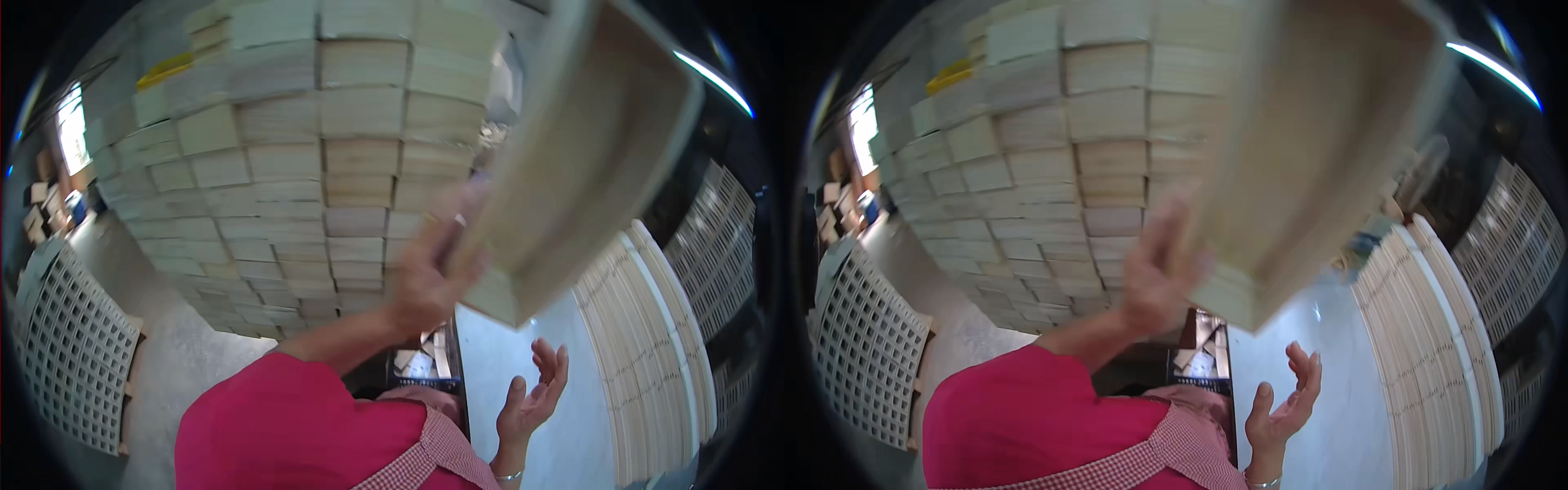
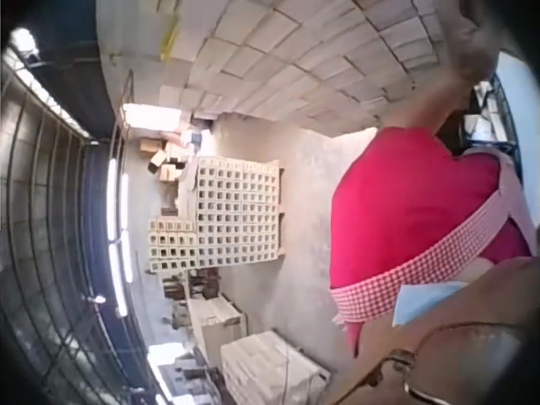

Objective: The person assembles small rectangular wooden boxes by applying glue to the edges of wooden frames and attaching flat wooden panels. They use a pneumatic nail gun to secure the joints and a cloth to wipe the work surface between units. The process is repeated for multiple boxes, which are stacked on the table as they are completed.

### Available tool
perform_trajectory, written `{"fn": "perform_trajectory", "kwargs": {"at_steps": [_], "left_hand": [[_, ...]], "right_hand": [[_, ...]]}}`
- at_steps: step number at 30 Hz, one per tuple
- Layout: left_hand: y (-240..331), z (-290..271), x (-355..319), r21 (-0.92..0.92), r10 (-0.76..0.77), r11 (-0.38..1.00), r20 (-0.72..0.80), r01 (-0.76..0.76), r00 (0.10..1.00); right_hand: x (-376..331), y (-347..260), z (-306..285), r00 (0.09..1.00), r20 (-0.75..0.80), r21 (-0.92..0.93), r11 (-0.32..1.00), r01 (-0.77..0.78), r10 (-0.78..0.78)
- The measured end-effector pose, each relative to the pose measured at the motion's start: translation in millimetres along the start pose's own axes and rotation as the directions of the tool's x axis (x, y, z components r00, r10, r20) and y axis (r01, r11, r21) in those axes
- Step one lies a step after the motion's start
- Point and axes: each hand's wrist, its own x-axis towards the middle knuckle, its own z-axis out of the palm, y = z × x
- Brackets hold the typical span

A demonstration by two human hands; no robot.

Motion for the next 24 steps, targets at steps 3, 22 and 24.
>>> {"fn": "perform_trajectory", "kwargs": {"at_steps": [3, 22, 24], "left_hand": [[64.0, -61.0, 64.7, 0.248, 0.235, 0.958, -0.410, -0.140, 0.881], [199.8, -402.0, 289.7, 0.094, -0.414, 0.878, -0.342, 0.469, 0.844], [191.3, -403.9, 300.2, 0.118, -0.445, 0.863, -0.282, 0.491, 0.850]], "right_hand": [[1.1, 7.4, 0.2, 0.999, 0.021, 0.044, 0.998, -0.037, 0.037], [-26.3, 10.4, 39.3, 0.938, 0.227, 0.164, 0.939, -0.303, 0.263], [-27.7, 13.8, 37.9, 0.935, 0.213, 0.160, 0.934, -0.319, 0.283]]}}
